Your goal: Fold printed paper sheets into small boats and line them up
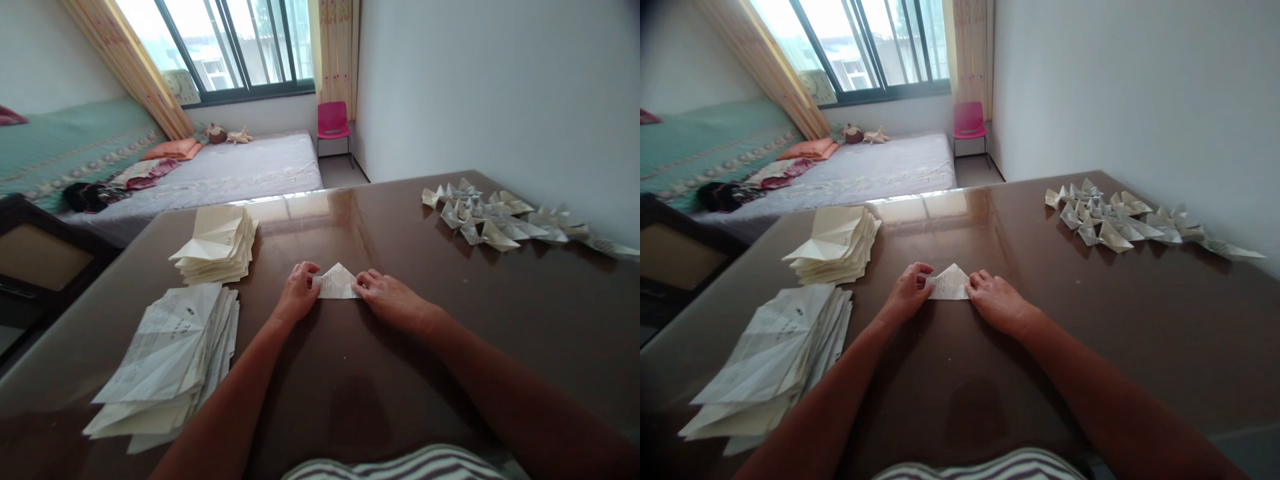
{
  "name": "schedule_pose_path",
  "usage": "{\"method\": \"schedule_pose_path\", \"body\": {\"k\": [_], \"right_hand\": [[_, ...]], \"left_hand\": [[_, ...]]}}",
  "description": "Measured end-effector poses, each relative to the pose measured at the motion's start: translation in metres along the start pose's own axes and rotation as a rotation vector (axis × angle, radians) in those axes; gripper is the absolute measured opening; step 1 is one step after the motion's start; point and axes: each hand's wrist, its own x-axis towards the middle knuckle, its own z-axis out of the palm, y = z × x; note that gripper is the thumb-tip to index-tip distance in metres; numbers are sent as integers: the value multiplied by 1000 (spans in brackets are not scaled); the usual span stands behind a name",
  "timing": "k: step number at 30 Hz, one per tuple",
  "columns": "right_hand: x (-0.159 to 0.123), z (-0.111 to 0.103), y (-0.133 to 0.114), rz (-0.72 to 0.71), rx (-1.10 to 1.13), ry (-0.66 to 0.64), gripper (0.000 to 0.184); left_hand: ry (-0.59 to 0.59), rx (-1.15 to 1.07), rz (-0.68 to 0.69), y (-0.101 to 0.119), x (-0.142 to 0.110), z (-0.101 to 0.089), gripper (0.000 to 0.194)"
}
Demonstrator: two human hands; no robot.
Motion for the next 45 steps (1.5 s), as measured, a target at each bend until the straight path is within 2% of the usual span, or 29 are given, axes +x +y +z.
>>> {"method": "schedule_pose_path", "body": {"k": [4,10,15,22,30,38,45], "right_hand": [[0,0,0,-1,-4,7,34],[0,0,0,3,-12,6,33],[0,0,-1,-1,-8,2,32],[0,2,-1,3,-11,5,33],[-1,2,1,-1,12,30,30],[-2,-2,1,-11,27,13,32],[1,-4,1,-9,64,6,22]], "left_hand": [[32,122,68,4,-4,1,30],[49,239,73,5,-7,0,33],[37,417,198,8,-11,3,28],[-32,602,270,15,-18,7,25],[-142,612,351,18,-28,-1,36],[-212,749,396,25,-37,6,41],[-251,798,381,29,-41,10,41]]}}
